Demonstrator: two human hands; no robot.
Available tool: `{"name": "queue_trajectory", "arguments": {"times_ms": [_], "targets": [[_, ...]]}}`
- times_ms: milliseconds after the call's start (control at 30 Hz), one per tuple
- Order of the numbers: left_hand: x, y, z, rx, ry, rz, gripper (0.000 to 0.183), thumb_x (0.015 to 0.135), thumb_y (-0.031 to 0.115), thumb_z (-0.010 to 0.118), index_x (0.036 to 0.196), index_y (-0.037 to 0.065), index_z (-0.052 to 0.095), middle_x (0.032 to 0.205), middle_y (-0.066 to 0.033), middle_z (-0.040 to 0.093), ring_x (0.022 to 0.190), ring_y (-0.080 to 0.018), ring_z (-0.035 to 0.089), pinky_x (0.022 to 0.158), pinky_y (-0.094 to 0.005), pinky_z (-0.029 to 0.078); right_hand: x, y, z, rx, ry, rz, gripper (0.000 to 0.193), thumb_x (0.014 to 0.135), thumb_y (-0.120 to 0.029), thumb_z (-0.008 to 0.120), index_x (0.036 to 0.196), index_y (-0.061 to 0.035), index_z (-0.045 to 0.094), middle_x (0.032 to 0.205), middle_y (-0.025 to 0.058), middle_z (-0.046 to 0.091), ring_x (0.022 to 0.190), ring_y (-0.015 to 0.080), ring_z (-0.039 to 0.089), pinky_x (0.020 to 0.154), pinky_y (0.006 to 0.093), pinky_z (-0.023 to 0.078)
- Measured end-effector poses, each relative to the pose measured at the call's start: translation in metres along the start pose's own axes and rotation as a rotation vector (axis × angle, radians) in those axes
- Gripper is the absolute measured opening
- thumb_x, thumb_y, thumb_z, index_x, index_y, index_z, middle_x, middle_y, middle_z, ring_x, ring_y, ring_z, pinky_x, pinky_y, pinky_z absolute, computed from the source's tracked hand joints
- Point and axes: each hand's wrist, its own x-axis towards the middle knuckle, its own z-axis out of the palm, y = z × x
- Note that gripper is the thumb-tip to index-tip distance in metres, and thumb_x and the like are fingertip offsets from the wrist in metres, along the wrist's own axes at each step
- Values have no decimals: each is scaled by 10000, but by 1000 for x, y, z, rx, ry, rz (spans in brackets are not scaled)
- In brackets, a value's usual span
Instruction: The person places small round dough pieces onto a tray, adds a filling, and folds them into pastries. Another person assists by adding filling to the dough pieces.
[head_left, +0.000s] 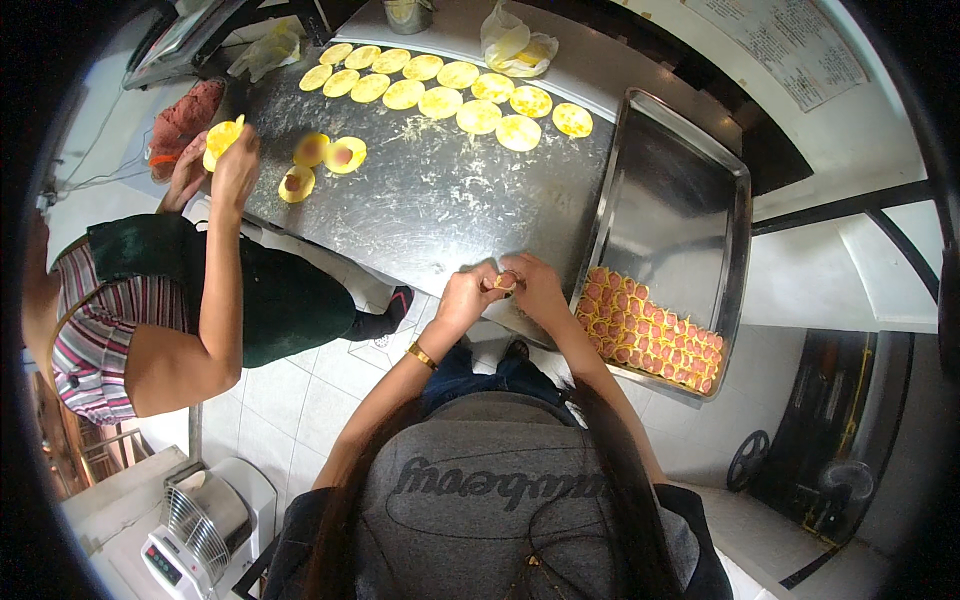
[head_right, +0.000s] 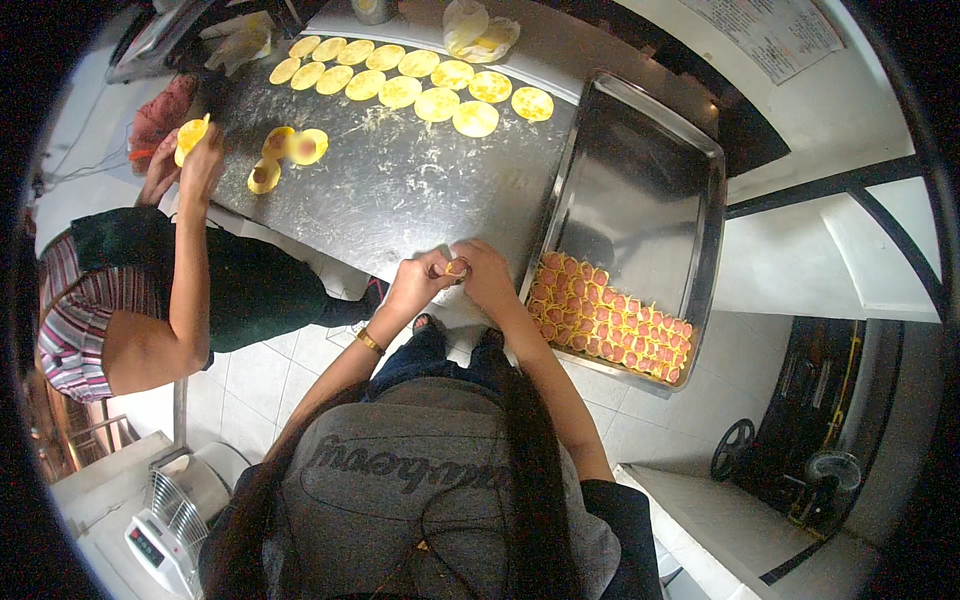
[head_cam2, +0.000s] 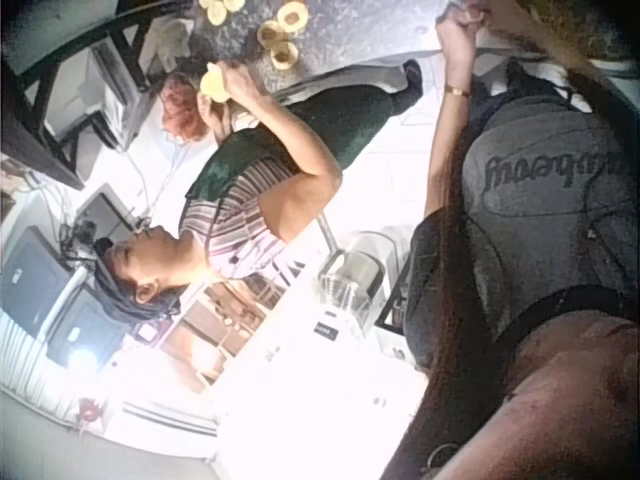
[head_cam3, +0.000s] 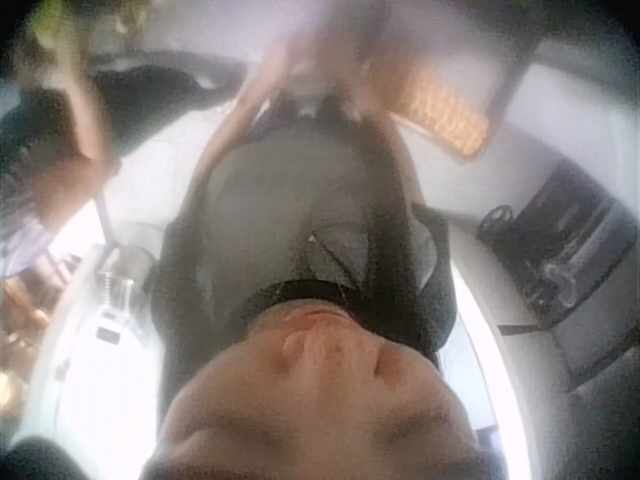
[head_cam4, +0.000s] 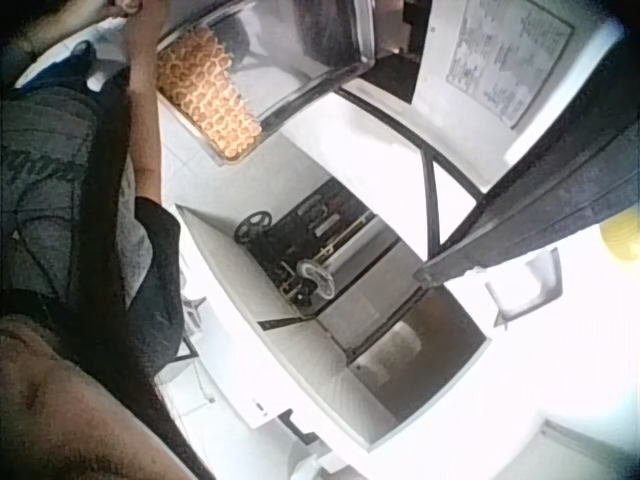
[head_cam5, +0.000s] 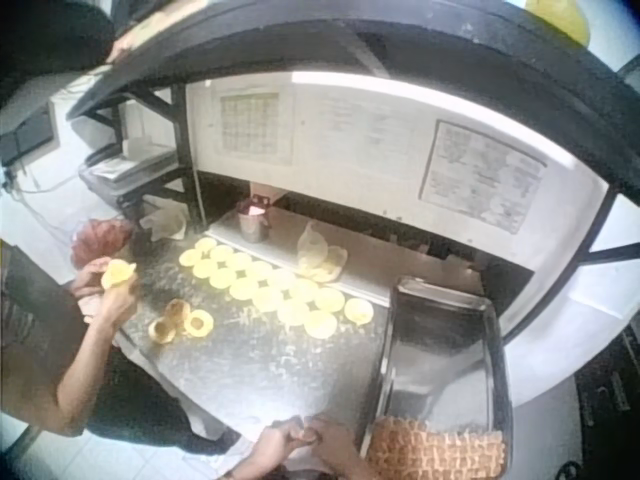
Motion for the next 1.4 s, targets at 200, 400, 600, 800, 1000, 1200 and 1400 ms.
{"name": "queue_trajectory", "arguments": {"times_ms": [200,400,600,800,1000,1200,1400], "targets": [[2,-4,0,54,4,83,211,711,129,762,789,30,593,630,-110,608,586,-212,632,563,-307,494,-2,10,2,8,-21,-60,330,651,97,553,940,-42,630,921,144,605,766,313,611,668,353,488],[-4,-3,-3,-32,31,80,200,719,110,751,804,22,592,661,-117,618,617,-227,644,577,-319,502,-3,-1,-5,17,-37,12,313,651,97,560,921,-44,633,919,128,612,781,311,615,671,348,490],[-2,2,-4,18,0,80,195,721,105,741,822,18,599,676,-128,623,638,-250,650,596,-327,509,-3,8,7,46,-13,-14,274,680,78,547,917,-41,619,926,136,603,869,335,585,755,392,468],[-5,-3,-2,1,33,76,185,732,119,721,776,28,566,635,-152,588,601,-312,607,562,-377,478,-5,2,3,-24,-39,2,319,695,83,540,976,-51,609,949,143,588,908,346,567,782,410,459],[-8,-2,-20,-20,69,62,196,739,138,711,761,29,550,624,-152,576,571,-319,583,551,-404,459,-2,-6,4,-83,0,-109,331,670,87,523,955,-53,613,901,134,576,862,338,566,746,400,462],[-15,-99,-81,365,479,-119,200,816,177,631,824,-21,602,809,-193,627,783,-282,620,735,-393,478,-4,-14,0,-73,-84,-41,290,676,85,512,914,-48,609,886,126,575,830,321,572,744,389,461],[46,-153,-151,493,1047,-391,234,830,186,596,828,-48,600,853,-211,630,852,-310,608,782,-427,454,-14,-28,-13,80,-35,99,321,674,84,535,946,-63,622,917,117,585,822,278,601,704,342,493]]}}
